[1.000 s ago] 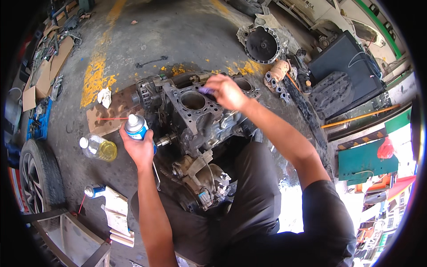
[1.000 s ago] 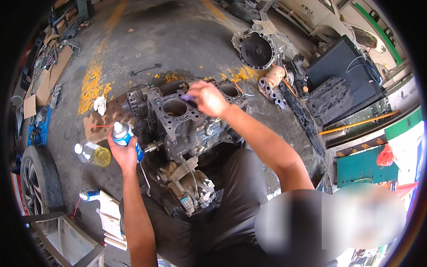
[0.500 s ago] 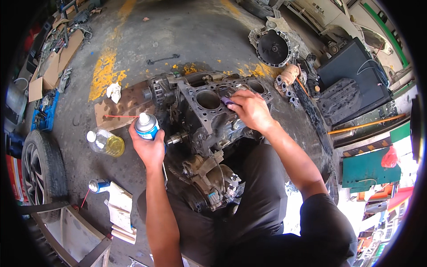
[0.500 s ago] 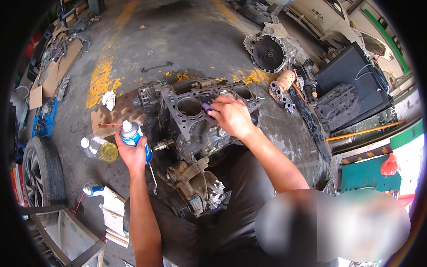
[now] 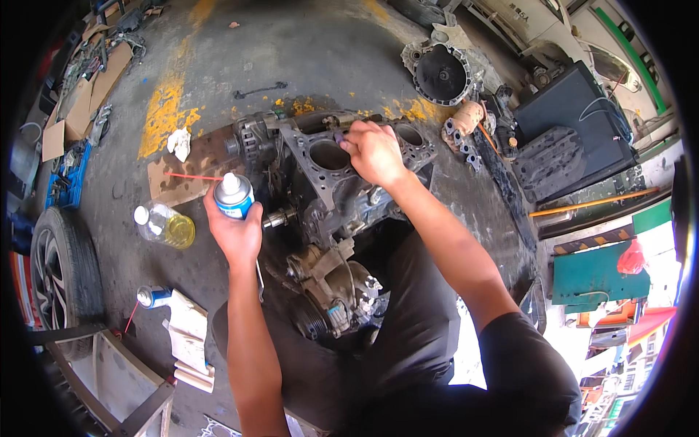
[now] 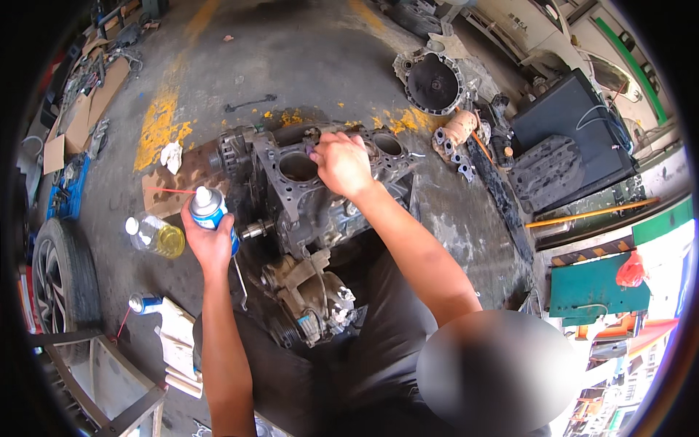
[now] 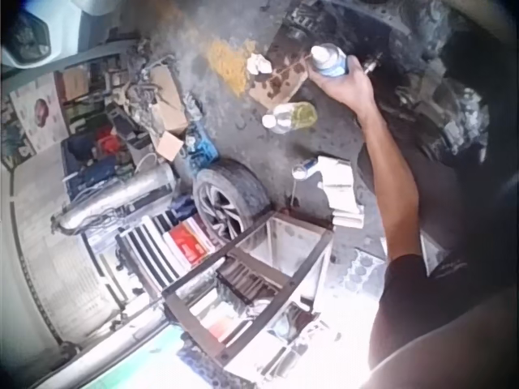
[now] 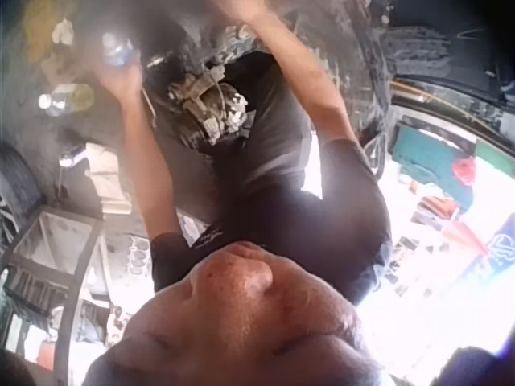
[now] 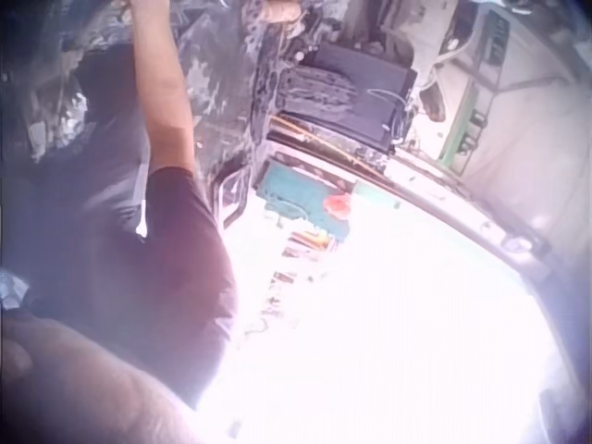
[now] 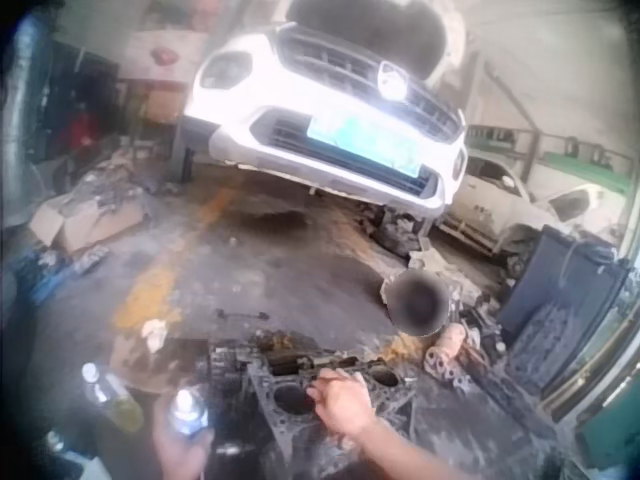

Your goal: The person cleans a disassembled engine block by spraying a cleaning agent and wiping with a cloth. They then use a scraper to remove residue from the cylinder surfaces and apply more cleaner to finish the cleaning.

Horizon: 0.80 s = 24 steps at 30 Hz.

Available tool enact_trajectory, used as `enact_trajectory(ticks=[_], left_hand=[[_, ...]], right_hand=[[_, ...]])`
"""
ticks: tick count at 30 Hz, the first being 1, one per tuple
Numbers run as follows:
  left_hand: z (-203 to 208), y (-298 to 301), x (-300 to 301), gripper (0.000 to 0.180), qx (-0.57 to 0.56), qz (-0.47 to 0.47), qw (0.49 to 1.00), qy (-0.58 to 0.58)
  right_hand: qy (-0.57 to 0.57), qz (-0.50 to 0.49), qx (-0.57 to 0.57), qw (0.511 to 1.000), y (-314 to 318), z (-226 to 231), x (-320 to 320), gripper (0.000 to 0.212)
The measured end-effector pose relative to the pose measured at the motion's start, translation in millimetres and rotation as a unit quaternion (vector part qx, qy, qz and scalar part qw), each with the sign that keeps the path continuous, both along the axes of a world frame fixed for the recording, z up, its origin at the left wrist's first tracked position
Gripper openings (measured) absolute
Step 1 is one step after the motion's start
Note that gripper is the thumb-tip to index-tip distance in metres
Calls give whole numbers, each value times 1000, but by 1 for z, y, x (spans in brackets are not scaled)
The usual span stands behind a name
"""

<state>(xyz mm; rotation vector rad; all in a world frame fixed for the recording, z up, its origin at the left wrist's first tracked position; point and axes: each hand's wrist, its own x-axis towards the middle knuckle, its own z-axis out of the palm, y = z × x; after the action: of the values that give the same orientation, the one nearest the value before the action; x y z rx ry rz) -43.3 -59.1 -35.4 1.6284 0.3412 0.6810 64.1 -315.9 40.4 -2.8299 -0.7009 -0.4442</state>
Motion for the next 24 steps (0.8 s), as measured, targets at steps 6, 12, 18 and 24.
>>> enact_trajectory(ticks=[6, 12, 18, 24], left_hand=[[-2, 4, -7, 66, -29, -8, 999, -17], [-20, 16, -9, 67, 12, 1, 1000, 4], [-19, 15, -5, 67, 49, -14, 999, 15], [-24, 9, -5, 68, 54, -22, 998, 3]], right_hand=[[27, 79, 22, 996, -19, 2, -22, 12], [76, 79, 28, 994, -16, 8, -10, 14], [48, 105, 81, 990, -18, 2, 13, 15], [62, 107, 56, 991, -41, 0, -24, 21]])
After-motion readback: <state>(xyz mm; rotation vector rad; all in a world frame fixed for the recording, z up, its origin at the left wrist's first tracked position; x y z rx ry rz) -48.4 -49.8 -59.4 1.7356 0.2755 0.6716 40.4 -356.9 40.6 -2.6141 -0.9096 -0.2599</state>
